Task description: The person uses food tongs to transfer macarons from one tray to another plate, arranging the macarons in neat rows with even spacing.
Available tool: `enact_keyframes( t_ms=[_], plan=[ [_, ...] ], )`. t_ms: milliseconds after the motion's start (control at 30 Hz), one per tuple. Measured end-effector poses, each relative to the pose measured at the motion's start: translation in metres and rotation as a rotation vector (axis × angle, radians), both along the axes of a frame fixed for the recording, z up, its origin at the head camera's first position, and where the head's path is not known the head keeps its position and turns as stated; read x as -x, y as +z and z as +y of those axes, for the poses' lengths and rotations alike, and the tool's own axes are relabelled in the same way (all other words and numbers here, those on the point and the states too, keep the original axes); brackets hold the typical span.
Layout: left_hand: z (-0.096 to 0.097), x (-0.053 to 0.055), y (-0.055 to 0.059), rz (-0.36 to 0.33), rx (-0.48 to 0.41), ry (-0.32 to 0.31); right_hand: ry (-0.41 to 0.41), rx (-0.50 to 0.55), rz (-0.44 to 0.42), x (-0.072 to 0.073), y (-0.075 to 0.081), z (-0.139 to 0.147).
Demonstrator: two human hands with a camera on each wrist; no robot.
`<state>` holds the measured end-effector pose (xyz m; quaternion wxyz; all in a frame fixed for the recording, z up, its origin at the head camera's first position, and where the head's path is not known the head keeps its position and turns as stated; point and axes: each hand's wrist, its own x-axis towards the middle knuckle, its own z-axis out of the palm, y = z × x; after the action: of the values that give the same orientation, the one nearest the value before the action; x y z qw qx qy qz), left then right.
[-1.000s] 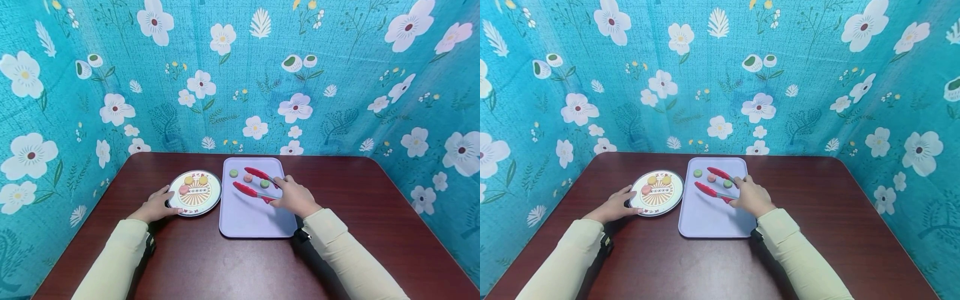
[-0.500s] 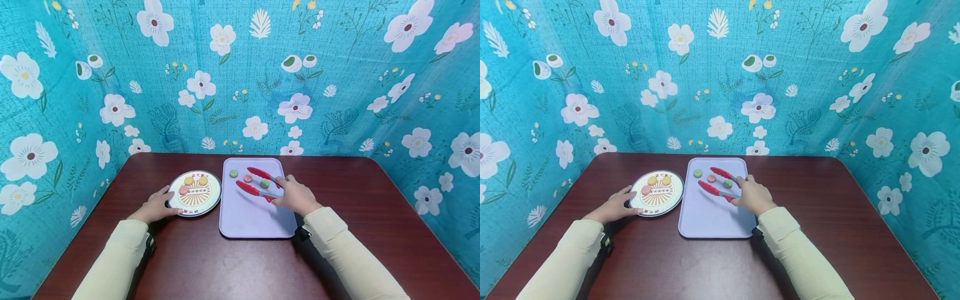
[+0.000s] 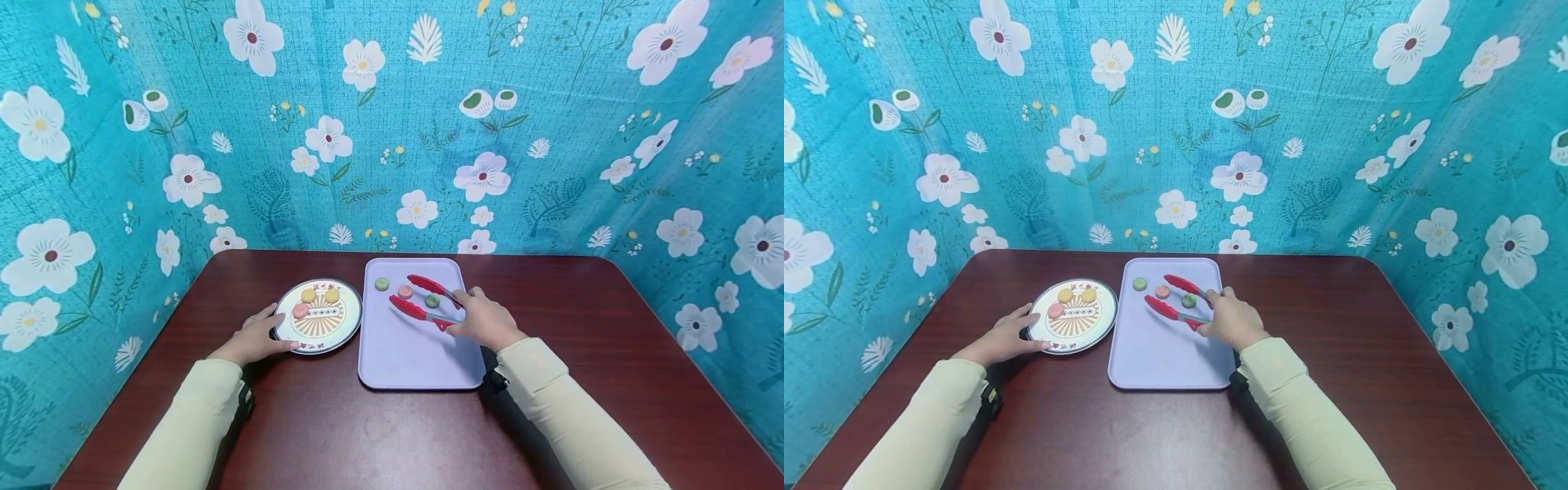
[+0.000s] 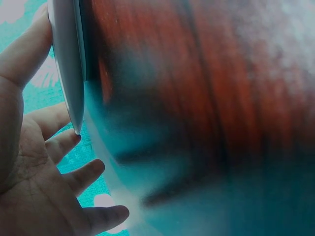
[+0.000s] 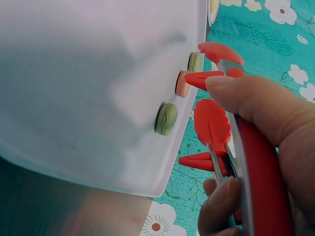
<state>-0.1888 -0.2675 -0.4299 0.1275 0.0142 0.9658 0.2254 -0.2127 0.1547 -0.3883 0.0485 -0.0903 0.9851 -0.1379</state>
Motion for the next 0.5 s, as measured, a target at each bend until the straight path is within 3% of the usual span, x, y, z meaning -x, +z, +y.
enact_keyframes(
  t_ms=[500],
  plan=[
    [0.0011, 0.0008, 0.0009, -0.005, 0.008, 0.008, -0.005, -0.011, -0.026, 0.0071, -0.0034, 0.0043]
  ],
)
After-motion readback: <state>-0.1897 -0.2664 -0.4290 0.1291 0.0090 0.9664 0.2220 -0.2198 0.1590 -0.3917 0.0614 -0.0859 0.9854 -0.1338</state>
